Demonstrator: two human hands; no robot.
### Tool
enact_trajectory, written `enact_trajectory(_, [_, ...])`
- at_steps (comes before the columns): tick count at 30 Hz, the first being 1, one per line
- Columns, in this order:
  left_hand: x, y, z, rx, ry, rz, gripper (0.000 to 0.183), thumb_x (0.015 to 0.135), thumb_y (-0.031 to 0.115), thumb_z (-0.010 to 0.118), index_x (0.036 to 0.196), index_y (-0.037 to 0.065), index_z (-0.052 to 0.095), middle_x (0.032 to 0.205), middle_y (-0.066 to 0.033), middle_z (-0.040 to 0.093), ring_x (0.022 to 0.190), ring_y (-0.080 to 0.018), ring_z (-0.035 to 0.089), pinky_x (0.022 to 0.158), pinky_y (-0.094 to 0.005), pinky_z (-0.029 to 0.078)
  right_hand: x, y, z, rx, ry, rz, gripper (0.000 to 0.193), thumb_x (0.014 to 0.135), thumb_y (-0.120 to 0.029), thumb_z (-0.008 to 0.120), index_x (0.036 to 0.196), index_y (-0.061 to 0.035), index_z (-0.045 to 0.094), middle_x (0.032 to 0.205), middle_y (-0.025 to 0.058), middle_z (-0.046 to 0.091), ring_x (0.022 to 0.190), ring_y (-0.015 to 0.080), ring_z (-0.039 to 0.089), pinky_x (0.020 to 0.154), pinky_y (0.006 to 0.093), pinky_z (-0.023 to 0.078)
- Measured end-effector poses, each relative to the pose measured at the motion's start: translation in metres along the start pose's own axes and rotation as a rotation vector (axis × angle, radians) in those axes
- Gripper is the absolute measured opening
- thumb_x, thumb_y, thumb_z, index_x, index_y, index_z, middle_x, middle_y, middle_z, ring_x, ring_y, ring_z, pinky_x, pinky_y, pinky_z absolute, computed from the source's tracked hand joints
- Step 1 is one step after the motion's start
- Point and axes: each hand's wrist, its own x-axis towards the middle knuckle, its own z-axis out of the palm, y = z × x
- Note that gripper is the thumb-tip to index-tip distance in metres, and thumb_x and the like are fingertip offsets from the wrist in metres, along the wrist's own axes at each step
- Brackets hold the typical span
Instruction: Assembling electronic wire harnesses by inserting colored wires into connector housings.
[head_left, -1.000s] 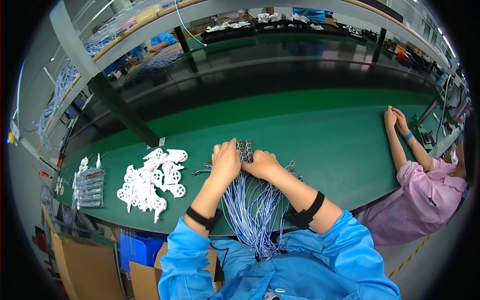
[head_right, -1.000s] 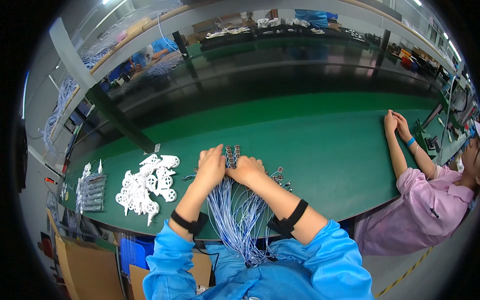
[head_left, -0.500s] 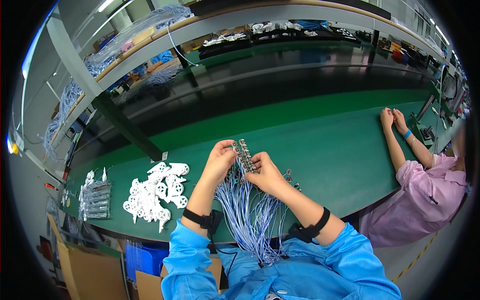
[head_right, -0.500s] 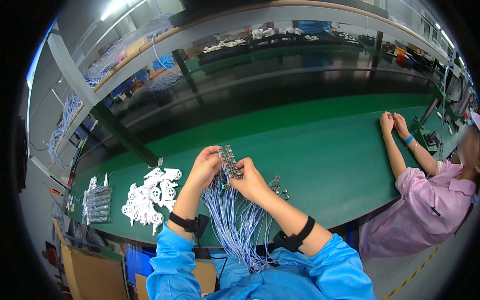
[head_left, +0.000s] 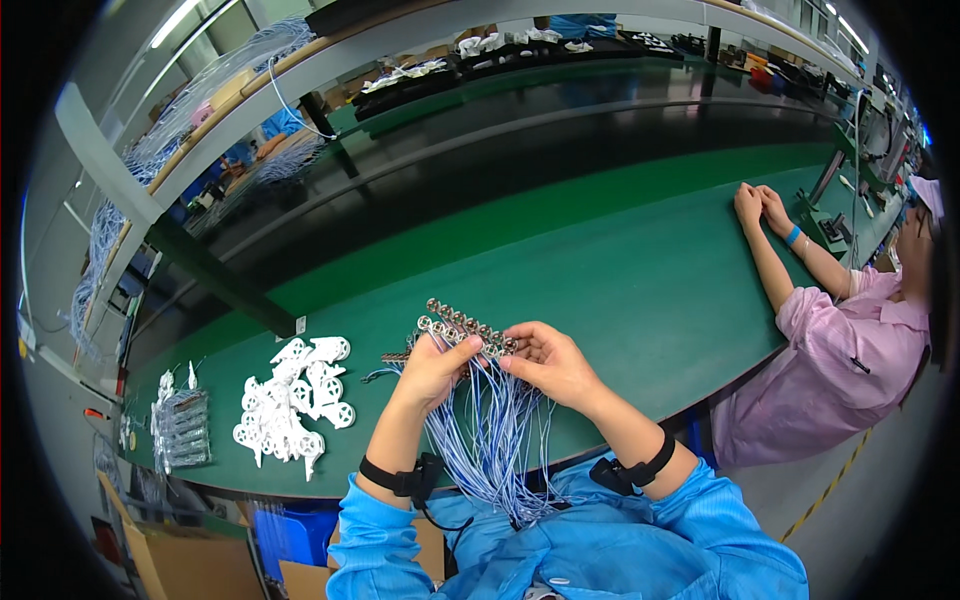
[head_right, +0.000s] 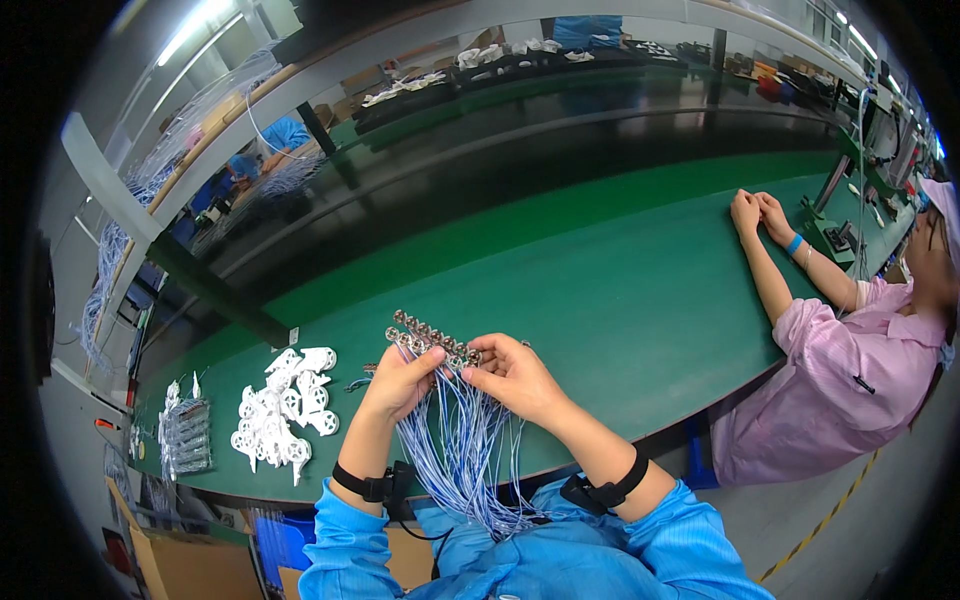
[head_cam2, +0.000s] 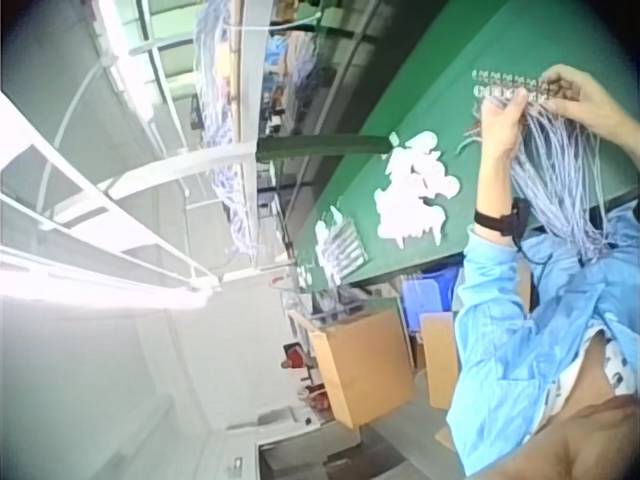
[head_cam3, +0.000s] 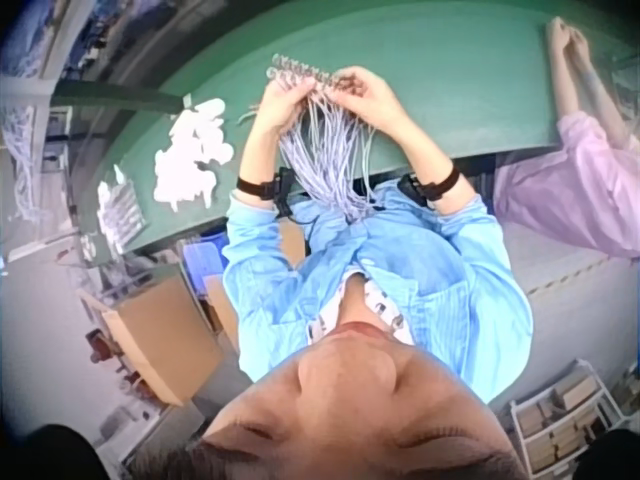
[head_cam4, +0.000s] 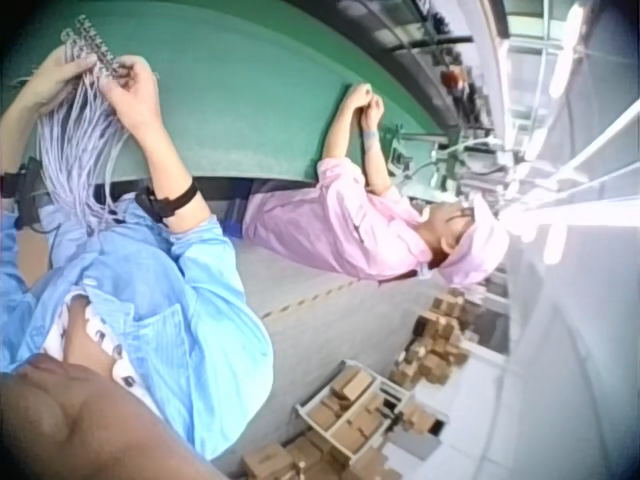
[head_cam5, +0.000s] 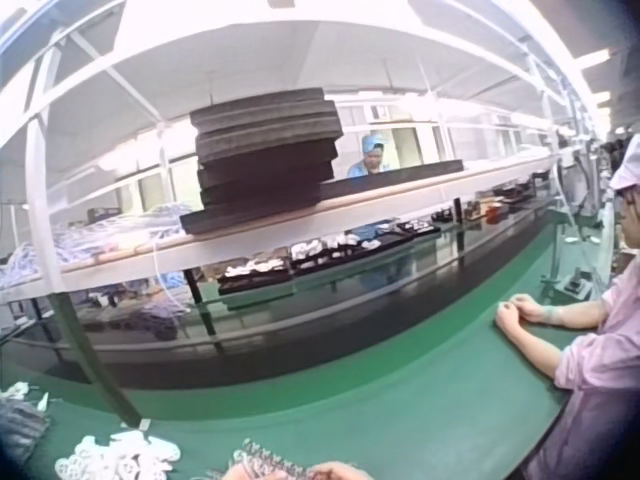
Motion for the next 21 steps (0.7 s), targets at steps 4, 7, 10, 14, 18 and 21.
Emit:
enact_trajectory(4, [-0.003, -0.004, 0.004, 0.005, -0.029, -0.017, 0.017, 0.086, 0.005, 0.066, 0.102, 0.002, 0.060, 0.094, -0.0052, 0.065, 0.084, -0.0129, 0.063, 0.075, -0.0267, 0.052, -0.003, 0.000, 0.005, 0.100, 0.072, -0.004, 0.037, 0.085, -0.007, 0.068, 0.115, 0.0066, 0.051, 0.092, 0.0080, 0.064, 0.080, 0.0107, 0.061, 0.073, 0.0239, 0.051])
enact_trajectory(7, [-0.003, -0.005, 0.014, -0.005, -0.016, 0.011, 0.022, 0.084, 0.001, 0.067, 0.105, 0.002, 0.061, 0.099, -0.0058, 0.065, 0.089, -0.0135, 0.063, 0.079, -0.0272, 0.051, -0.005, 0.002, 0.006, 0.082, 0.090, -0.006, 0.034, 0.086, -0.006, 0.067, 0.114, 0.0066, 0.053, 0.095, 0.0088, 0.065, 0.083, 0.0107, 0.061, 0.074, 0.0242, 0.052])
enact_trajectory(10, [-0.003, -0.010, 0.016, -0.024, -0.010, 0.031, 0.023, 0.083, 0.002, 0.067, 0.105, 0.002, 0.061, 0.099, -0.0056, 0.065, 0.090, -0.0135, 0.062, 0.081, -0.0274, 0.051, -0.008, 0.005, 0.006, 0.073, 0.119, -0.009, 0.030, 0.085, -0.005, 0.067, 0.111, 0.0067, 0.056, 0.095, 0.0094, 0.066, 0.084, 0.0112, 0.063, 0.075, 0.0242, 0.052])
enact_trajectory(14, [-0.001, -0.020, 0.013, -0.044, 0.020, -0.017, 0.023, 0.083, 0.003, 0.068, 0.106, 0.002, 0.061, 0.100, -0.0059, 0.065, 0.091, -0.0144, 0.062, 0.083, -0.0282, 0.051, -0.012, 0.009, 0.008, 0.150, 0.126, -0.007, 0.026, 0.085, -0.001, 0.066, 0.109, 0.0066, 0.058, 0.095, 0.0097, 0.067, 0.085, 0.0121, 0.064, 0.076, 0.0243, 0.053])
enact_trajectory(18, [0.001, -0.028, 0.009, -0.166, 0.017, -0.085, 0.024, 0.083, 0.004, 0.068, 0.106, 0.002, 0.061, 0.101, -0.0065, 0.065, 0.091, -0.0154, 0.063, 0.082, -0.0288, 0.051, -0.015, 0.008, 0.003, 0.234, 0.074, 0.023, 0.025, 0.085, 0.002, 0.064, 0.109, 0.0066, 0.058, 0.096, 0.0098, 0.067, 0.087, 0.0126, 0.064, 0.079, 0.0246, 0.053])
enact_trajectory(21, [0.004, -0.033, 0.006, -0.249, 0.019, -0.150, 0.024, 0.083, 0.005, 0.068, 0.107, 0.002, 0.061, 0.101, -0.0066, 0.066, 0.092, -0.0153, 0.063, 0.083, -0.0289, 0.051, -0.015, 0.013, 0.000, 0.348, 0.031, 0.017, 0.024, 0.086, 0.002, 0.063, 0.109, 0.0055, 0.059, 0.098, 0.0094, 0.066, 0.090, 0.0130, 0.063, 0.081, 0.0249, 0.052])
